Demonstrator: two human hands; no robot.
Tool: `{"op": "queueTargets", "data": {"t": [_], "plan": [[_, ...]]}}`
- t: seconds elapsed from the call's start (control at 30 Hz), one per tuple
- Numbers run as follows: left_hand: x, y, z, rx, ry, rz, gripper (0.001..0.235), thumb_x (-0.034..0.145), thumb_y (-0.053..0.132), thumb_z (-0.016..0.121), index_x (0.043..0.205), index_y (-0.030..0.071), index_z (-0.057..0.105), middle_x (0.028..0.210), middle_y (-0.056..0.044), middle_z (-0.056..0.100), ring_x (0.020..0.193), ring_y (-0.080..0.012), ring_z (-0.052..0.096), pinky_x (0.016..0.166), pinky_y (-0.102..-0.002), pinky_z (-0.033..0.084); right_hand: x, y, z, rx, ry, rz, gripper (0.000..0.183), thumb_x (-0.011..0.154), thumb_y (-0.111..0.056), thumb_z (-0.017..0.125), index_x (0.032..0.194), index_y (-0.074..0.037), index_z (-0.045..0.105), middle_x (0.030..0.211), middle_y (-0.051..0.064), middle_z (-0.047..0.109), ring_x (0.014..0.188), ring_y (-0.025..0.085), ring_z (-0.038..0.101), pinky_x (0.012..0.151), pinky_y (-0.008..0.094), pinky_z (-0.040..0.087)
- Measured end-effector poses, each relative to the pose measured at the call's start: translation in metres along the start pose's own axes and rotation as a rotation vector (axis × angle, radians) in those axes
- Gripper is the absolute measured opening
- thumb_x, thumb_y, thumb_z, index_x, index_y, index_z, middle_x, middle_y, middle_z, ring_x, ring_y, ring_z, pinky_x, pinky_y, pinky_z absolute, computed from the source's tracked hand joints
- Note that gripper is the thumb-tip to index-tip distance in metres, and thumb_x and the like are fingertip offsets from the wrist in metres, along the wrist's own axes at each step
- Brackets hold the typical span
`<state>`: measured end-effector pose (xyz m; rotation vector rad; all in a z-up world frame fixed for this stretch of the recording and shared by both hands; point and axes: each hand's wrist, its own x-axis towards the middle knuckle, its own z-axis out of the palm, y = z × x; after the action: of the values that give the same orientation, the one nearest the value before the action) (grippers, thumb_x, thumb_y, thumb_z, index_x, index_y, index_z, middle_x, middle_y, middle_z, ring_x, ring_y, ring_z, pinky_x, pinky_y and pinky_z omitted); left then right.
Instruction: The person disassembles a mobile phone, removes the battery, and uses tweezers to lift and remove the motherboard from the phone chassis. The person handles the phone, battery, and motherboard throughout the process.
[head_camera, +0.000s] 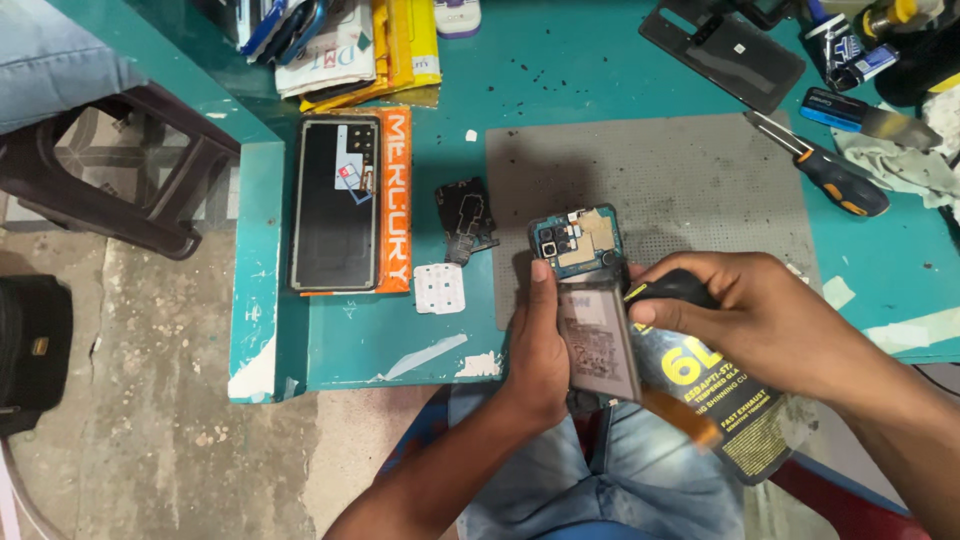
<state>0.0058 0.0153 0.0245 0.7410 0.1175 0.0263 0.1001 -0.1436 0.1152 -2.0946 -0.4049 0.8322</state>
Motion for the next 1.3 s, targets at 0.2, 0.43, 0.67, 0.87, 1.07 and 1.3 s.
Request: {"op": "queueTargets", "data": {"t": [0.2,0.43,0.67,0.87,1.07,1.3], "plan": [[0.002,-0.006,-0.003,-0.107,0.085,-0.111,0.072,0.107,0.06,0.027,0.135,0.001,0.058,0.119,-0.014,0.07,0.102,-0.0206,0.072,0.088,-0.036,0.061,0.007,-0.002,-0.007,0.09,-0.045,0.228,0.024,0.099,-0.02,0.065,0.113,-0.004,0.075,0.089,0.011,0.08,0.076,0.016,0.07,0.067,0.033,0.056],[0.004,-0.019,-0.01,-0.017,0.231,-0.063,0.068,0.107,0.059,0.035,0.138,0.002,0.055,0.122,-0.013,0.068,0.108,-0.0192,0.068,0.094,-0.035,0.057,0.005,-0.009,0.0,-0.009,-0.077,0.164,0.024,0.084,-0.016,0.079,0.103,-0.003,0.077,0.078,0.005,0.082,0.066,0.009,0.07,0.059,0.026,0.057],[0.002,-0.014,-0.01,-0.185,0.05,-0.053,0.071,0.107,0.061,0.033,0.145,0.004,0.05,0.133,-0.015,0.063,0.116,-0.0217,0.067,0.1,-0.036,0.057,0.0,0.012,-0.021,-0.02,0.109,0.116,0.026,0.081,-0.009,0.082,0.104,-0.002,0.074,0.074,0.013,0.08,0.057,0.014,0.065,0.046,0.029,0.046],[0.002,-0.008,-0.008,-0.283,-0.137,-0.077,0.082,0.109,0.067,0.023,0.153,0.0,0.042,0.139,-0.018,0.059,0.118,-0.0282,0.066,0.1,-0.045,0.058,-0.015,0.067,-0.054,0.259,0.368,-0.099,0.034,0.088,-0.006,0.076,0.119,0.004,0.066,0.083,0.023,0.076,0.063,0.025,0.077,0.055,0.037,0.066],[0.0,-0.012,-0.012,-0.249,-0.168,-0.071,0.087,0.106,0.072,0.022,0.16,0.005,0.038,0.148,-0.02,0.055,0.115,-0.0315,0.066,0.095,-0.046,0.059,-0.023,0.098,-0.071,0.187,0.588,-0.154,0.033,0.092,-0.012,0.074,0.12,-0.002,0.058,0.086,0.021,0.072,0.072,0.025,0.076,0.066,0.035,0.065],[-0.007,-0.016,-0.014,-0.408,-0.313,-0.181,0.091,0.107,0.071,0.028,0.162,-0.001,0.036,0.146,-0.022,0.056,0.116,-0.0321,0.068,0.094,-0.044,0.06,-0.012,0.074,-0.05,0.031,0.615,-0.099,0.032,0.092,-0.009,0.08,0.117,0.003,0.064,0.089,0.019,0.074,0.071,0.023,0.074,0.061,0.034,0.062]]}}
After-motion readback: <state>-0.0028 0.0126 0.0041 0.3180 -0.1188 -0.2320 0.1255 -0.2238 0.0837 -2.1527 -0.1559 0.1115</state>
